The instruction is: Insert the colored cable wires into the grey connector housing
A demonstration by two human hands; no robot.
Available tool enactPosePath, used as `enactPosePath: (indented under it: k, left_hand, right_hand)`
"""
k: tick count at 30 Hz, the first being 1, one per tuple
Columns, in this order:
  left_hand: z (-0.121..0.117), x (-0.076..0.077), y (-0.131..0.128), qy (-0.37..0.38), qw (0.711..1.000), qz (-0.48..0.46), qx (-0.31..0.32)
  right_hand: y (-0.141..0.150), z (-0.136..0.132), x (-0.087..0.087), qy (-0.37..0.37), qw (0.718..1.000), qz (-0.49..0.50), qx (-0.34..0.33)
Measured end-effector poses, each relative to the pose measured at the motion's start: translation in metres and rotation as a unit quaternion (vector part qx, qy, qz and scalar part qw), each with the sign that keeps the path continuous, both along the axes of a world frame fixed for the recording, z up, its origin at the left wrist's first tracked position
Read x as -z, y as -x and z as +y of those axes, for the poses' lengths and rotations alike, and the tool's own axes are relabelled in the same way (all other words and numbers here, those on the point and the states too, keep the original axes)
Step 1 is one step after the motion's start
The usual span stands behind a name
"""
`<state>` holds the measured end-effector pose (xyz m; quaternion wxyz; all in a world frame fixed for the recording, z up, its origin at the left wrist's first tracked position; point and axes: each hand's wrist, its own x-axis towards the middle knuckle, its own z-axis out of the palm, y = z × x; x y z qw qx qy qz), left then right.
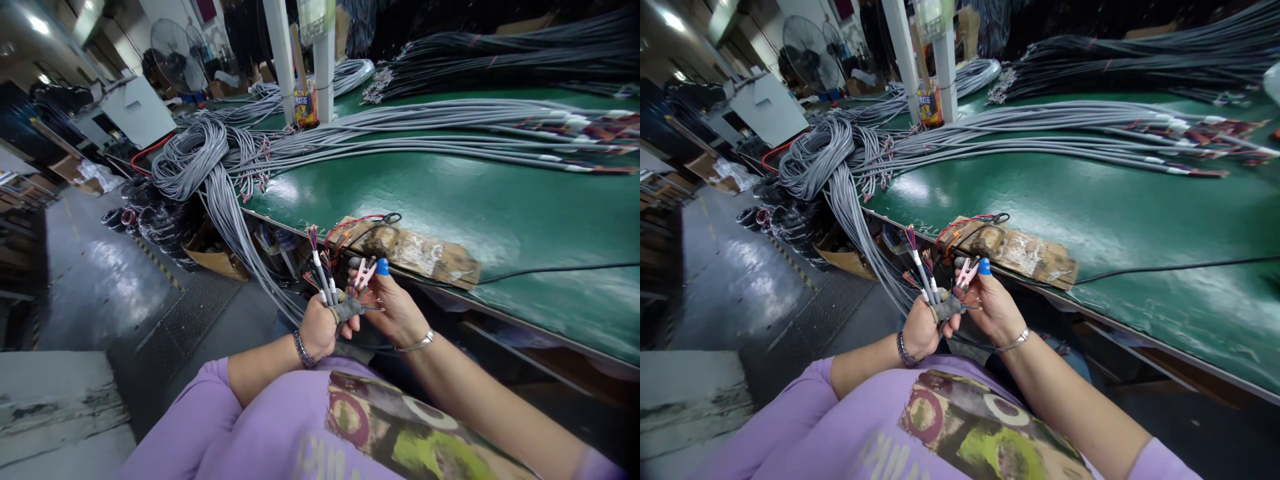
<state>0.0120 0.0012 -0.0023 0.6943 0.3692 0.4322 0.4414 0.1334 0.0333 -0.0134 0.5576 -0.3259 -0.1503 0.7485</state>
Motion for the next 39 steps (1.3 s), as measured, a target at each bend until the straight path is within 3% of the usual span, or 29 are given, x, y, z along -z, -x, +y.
enactPosePath:
  k: [11, 20, 29, 39]
  left_hand:
    - [-0.010, -0.006, 0.005, -0.021, 1.000, -0.008, 0.000]
    - [-0.003, -0.004, 0.000, -0.026, 0.999, 0.007, -0.035]
    - [-0.002, -0.003, 0.000, -0.001, 0.999, 0.021, -0.028]
    - [-0.011, -0.002, 0.008, -0.031, 0.999, 0.012, -0.020]
  right_hand:
    - [-0.004, -0.007, -0.003, -0.003, 1.000, -0.004, -0.003]
    - [-0.005, -0.006, -0.007, -0.020, 0.999, -0.027, -0.021]
    - [-0.001, -0.004, -0.009, 0.002, 1.000, -0.014, -0.005]
    - [-0.007, -0.006, -0.006, -0.002, 1.000, 0.001, -0.018]
